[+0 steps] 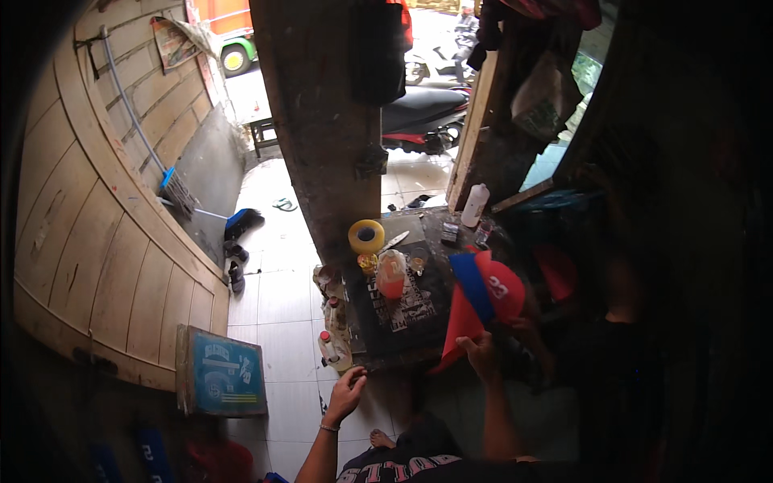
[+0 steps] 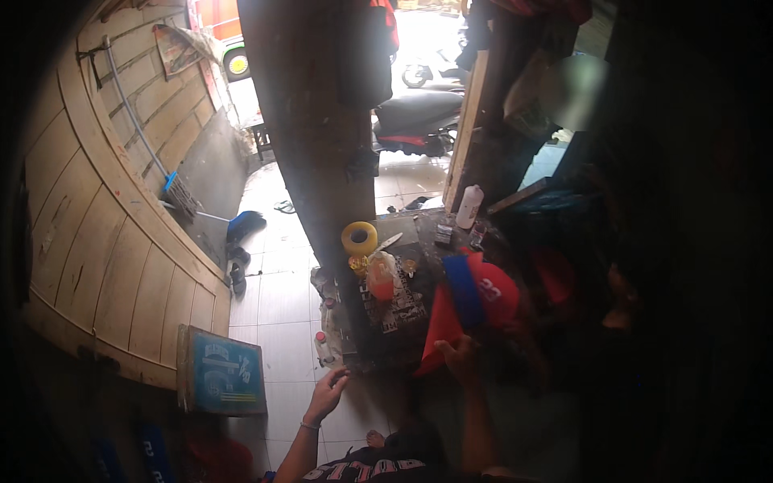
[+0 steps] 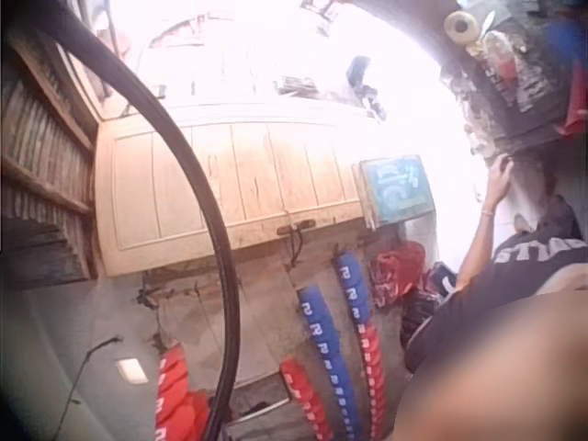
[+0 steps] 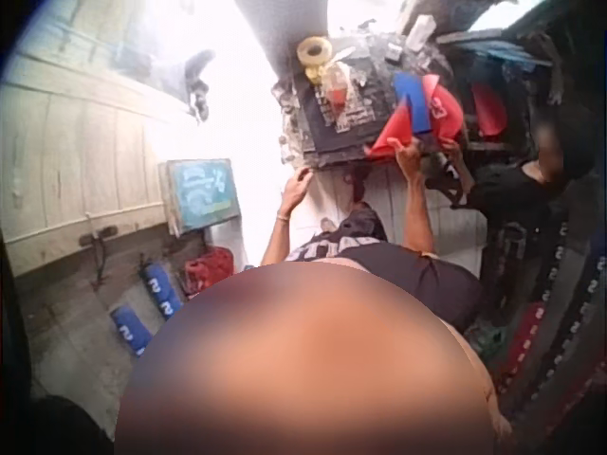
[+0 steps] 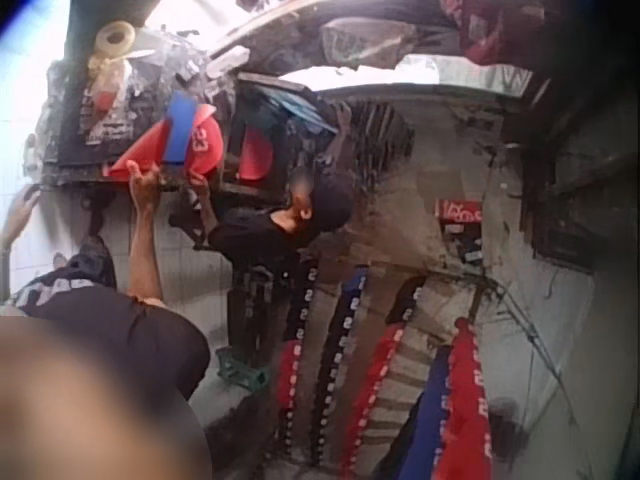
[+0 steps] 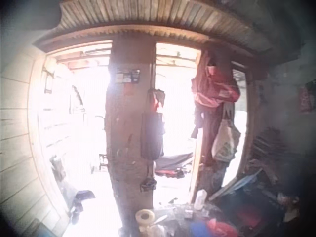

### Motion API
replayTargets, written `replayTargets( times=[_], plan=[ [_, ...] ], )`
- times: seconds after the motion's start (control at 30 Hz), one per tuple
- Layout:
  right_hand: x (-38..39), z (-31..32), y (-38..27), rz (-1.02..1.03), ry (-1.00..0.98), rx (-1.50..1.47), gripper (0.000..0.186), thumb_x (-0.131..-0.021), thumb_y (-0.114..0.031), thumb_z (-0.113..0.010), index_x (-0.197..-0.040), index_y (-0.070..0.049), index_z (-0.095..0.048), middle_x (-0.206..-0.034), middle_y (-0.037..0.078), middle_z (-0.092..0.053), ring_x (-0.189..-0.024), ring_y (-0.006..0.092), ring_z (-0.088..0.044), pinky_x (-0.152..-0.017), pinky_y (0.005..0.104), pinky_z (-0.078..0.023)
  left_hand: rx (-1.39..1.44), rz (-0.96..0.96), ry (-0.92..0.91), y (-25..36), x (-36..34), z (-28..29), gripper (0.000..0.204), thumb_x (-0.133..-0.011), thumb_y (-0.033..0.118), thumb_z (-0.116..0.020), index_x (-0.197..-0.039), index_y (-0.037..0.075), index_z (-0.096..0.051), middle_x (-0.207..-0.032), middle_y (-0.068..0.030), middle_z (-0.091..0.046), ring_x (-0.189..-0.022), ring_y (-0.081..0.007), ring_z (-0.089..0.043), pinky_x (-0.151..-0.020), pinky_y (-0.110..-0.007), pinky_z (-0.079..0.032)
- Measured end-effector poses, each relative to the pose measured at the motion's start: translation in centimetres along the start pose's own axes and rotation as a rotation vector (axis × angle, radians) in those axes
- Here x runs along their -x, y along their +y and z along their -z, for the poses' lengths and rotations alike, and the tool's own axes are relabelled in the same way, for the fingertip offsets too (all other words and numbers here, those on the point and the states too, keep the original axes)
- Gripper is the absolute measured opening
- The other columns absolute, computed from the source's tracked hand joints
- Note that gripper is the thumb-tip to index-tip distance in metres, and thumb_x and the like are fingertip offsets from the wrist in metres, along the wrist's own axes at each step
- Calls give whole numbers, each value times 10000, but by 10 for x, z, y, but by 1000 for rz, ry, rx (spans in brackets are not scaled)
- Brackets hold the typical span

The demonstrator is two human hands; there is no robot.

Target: The person repeatedly picks up red and blue baseball caps from a table and floor, then places them onto wall-mounted shelves. The person handles the caps one at a time, alternating between colors and positions on the shelves.

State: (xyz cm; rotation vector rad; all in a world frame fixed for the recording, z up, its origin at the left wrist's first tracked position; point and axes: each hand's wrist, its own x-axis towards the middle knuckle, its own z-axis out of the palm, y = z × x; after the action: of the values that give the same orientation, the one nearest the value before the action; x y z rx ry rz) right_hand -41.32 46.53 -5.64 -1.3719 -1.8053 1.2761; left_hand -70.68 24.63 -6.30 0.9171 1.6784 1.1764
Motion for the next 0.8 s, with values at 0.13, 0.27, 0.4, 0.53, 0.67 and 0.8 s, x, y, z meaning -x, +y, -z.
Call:
replayTargets(
  times=[0.13, 0.27, 0.4, 0.53, 0.67, 0.8],
  plan=[
    [29, -11, -93, 14, 47, -715, 232, -905, -154, -594, -1078, 1, -602, -968, 22, -640, -914, 106, -594, -837, 252, -469, 319, -56, 43, 22, -19, -7, 408, -987, 236, -540, -1311, -9, -508, -1281, -109, -573, -1179, -171, -542, -1000, -293, -418],
    [45, -16, -106, -70, 136, -797, 256, -915, -155, -585, -1107, 12, -607, -1008, 46, -654, -940, 108, -603, -867, 235, -459, 527, -86, -122, 31, 1, -16, 382, -1000, 273, -518, -1249, -13, -558, -1181, -84, -622, -1069, -137, -583, -946, -282, -446],
    [42, -20, -54, 52, 239, -610, 203, -910, -152, -592, -1062, -22, -628, -966, 30, -661, -900, 115, -619, -848, 258, -484, 629, -44, -73, 24, 13, -26, 352, -1008, 292, -501, -1127, -15, -627, -1010, -24, -669, -860, -74, -602, -788, -248, -488],
    [39, -23, -53, -296, 105, -945, 143, -901, -150, -605, -999, -51, -639, -925, 21, -666, -845, 123, -634, -816, 292, -509, 631, -38, 76, 24, 18, -26, 358, -989, 306, -540, -1056, -26, -656, -905, -35, -681, -740, -82, -604, -678, -238, -500],
    [11, -35, 14, -244, 115, -996, 111, -910, -154, -610, -953, -54, -635, -866, 28, -667, -748, 135, -646, -720, 287, -531, 475, -44, 257, 37, 2, -37, 240, -954, 204, -610, -1026, -23, -635, -860, -66, -684, -734, -103, -616, -661, -231, -507],
    [-29, -58, 122, -573, -107, -508, 208, -919, -197, -594, -1042, -29, -602, -872, 74, -673, -708, 179, -657, -667, 333, -553, 279, -284, 631, 85, -16, -60, 180, -931, 87, -626, -1065, -26, -584, -876, -111, -675, -798, -133, -629, -704, -245, -526]
  ],
)
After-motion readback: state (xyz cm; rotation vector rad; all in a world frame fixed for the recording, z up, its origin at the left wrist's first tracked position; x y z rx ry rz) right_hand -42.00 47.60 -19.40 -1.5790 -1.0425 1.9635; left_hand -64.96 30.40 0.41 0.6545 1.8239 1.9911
